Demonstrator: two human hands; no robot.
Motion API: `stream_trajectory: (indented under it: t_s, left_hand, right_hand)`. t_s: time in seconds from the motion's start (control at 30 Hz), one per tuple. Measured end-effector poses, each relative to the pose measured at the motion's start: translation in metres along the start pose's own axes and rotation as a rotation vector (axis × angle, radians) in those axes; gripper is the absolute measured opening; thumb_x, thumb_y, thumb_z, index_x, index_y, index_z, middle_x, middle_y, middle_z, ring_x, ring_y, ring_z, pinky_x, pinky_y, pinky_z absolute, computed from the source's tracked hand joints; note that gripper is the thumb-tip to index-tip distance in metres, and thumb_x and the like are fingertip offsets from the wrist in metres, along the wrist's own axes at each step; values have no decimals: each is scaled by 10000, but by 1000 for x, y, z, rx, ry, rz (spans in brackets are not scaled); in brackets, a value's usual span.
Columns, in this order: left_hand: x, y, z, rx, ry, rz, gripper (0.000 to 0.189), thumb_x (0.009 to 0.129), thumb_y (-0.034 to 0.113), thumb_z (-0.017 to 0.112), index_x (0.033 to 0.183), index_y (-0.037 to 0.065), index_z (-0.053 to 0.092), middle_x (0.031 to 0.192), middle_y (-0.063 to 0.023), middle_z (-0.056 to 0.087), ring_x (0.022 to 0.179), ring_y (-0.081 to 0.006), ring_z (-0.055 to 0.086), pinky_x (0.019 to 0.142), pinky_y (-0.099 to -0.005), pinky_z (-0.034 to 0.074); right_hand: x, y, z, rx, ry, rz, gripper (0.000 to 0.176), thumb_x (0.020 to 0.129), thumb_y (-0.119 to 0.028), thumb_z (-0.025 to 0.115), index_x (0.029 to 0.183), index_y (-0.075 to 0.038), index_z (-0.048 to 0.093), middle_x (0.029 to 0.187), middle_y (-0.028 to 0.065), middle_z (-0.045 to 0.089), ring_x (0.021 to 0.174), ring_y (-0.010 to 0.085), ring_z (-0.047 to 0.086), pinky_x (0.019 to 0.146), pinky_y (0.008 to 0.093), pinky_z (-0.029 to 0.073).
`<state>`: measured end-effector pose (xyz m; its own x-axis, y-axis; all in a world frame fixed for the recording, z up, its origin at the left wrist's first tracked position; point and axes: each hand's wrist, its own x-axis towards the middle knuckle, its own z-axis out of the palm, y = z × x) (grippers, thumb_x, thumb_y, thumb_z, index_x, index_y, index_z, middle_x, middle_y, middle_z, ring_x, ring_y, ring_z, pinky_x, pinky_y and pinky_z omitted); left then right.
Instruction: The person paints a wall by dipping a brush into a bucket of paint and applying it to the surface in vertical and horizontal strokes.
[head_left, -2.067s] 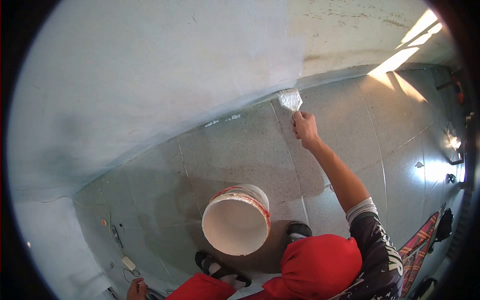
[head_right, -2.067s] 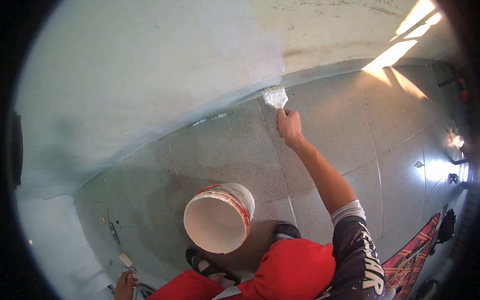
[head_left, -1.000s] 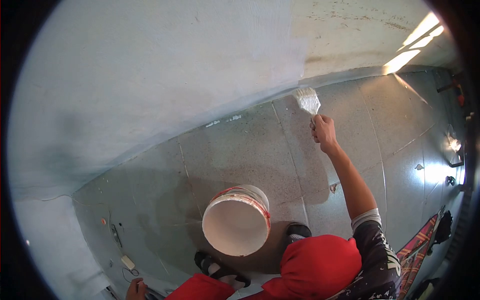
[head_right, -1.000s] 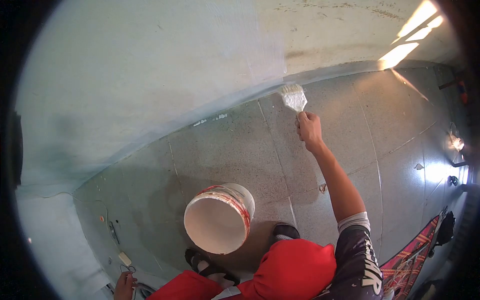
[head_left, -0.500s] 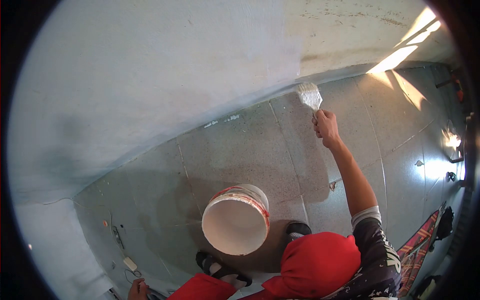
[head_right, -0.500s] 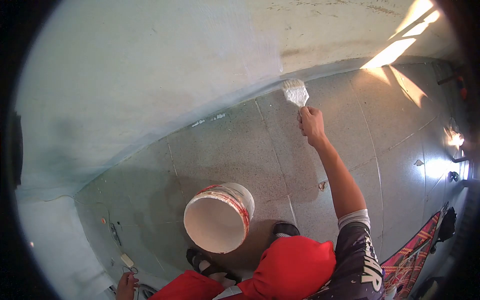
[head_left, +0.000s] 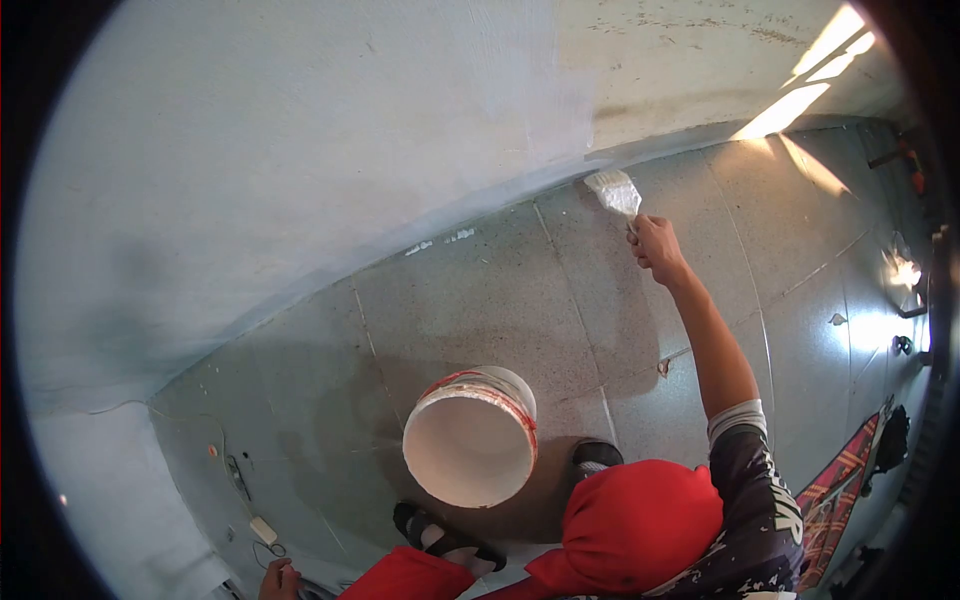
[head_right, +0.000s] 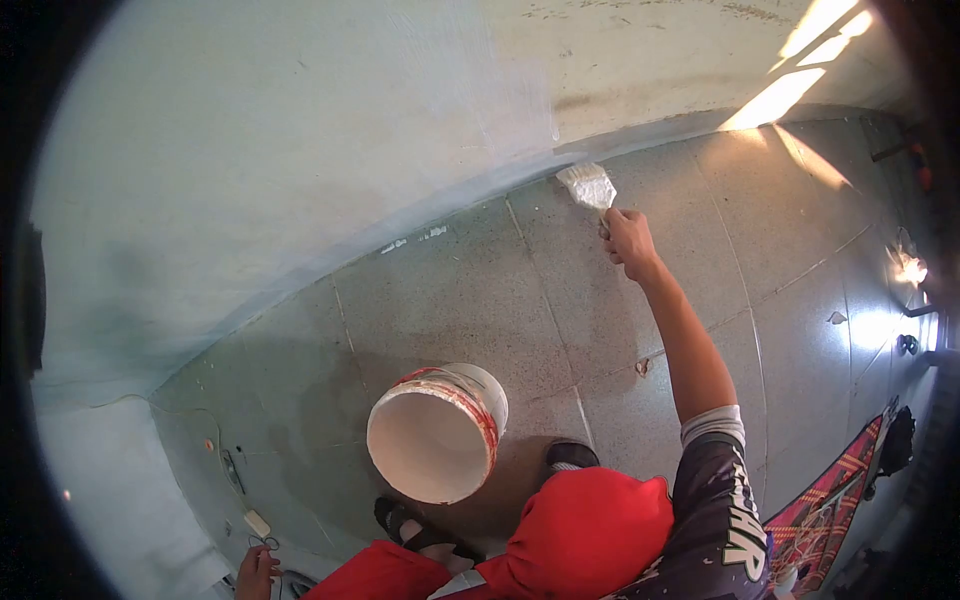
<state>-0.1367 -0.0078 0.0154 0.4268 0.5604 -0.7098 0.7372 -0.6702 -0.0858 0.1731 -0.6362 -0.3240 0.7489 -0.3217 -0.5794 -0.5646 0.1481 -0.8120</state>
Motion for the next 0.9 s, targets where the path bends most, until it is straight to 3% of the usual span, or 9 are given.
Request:
stream_trajectory:
  t_s: [0.1, 0.17, 0.33, 0.53, 0.6, 0.73, 0.8, 0.87, 0.9]
  left_hand:
    - [5, -7, 2, -31, 9, 18, 672, 1011, 513, 442, 1448, 3, 406, 1232, -181, 642, 1059, -285, 633, 913, -389, 475]
    - [10, -13, 1, 97, 31, 17, 664, 1013, 503, 440, 1444, -1, 408, 1233, -185, 640, 1061, -283, 635, 919, -387, 473]
    - [3, -2, 0, 9, 16, 17, 633, 1019, 476, 440, 1431, -4, 420, 1230, -190, 639, 1069, -290, 639, 928, -385, 473]
    - [2, 3, 0, 58, 17, 32, 591, 1027, 446, 443, 1414, -1, 443, 1228, -189, 641, 1056, -289, 646, 918, -384, 479]
    - [3, 0, 0, 41, 19, 21, 583, 1028, 442, 443, 1414, 4, 446, 1229, -188, 641, 1064, -290, 643, 917, -385, 480]
    - [3, -12, 0, 34, 25, 66, 554, 1031, 435, 438, 1401, 24, 469, 1241, -172, 640, 1086, -285, 631, 920, -384, 478]
    - [-4, -3, 2, 33, 41, 48, 540, 1033, 429, 436, 1395, 31, 477, 1242, -167, 640, 1086, -283, 629, 917, -383, 480]
    - [-16, 1, 6, 189, 62, 205, 531, 1033, 422, 435, 1399, 40, 480, 1284, -173, 619, 1058, -299, 635, 910, -401, 481]
    - [-25, 6, 5, 172, 64, 186, 531, 1033, 422, 435, 1399, 40, 480, 1284, -173, 619, 1058, -299, 635, 910, -401, 481]
  right_hand:
    - [19, 6, 0, -117, -16, 29, 174, 922, -205, 482, 832, -69, 544, 683, -15, 488, 498, 60, 395, 399, 247, 293]
    - [30, 1, 3, -108, -17, 3, 170, 921, -204, 483, 832, -71, 544, 682, -12, 491, 497, 62, 396, 398, 248, 291]
    - [17, -5, -3, 33, -15, -58, 215, 902, -210, 515, 767, -47, 552, 664, -1, 501, 496, 87, 413, 406, 272, 302]
    - [26, -4, -8, -118, -18, 23, 200, 898, -214, 521, 788, -51, 557, 666, -14, 492, 505, 74, 411, 408, 259, 299]
    - [34, -5, -3, -48, -3, -74, 194, 907, -214, 515, 808, -55, 562, 668, -24, 486, 510, 63, 408, 411, 251, 296]
    - [13, 0, -12, 31, -26, -70, 196, 926, -223, 503, 840, -60, 570, 680, -27, 490, 517, 56, 409, 419, 245, 298]
    - [-9, -2, -20, -33, -50, -33, 206, 953, -244, 495, 878, -72, 578, 692, -33, 500, 526, 47, 408, 429, 237, 305]
    - [-43, -22, -24, -218, -69, -117, 230, 966, -276, 498, 865, -83, 572, 691, -40, 500, 542, 40, 414, 442, 224, 309]
    - [-58, -37, -24, -276, -98, -145, 238, 974, -282, 501, 866, -83, 574, 688, -40, 497, 545, 38, 412, 447, 222, 310]
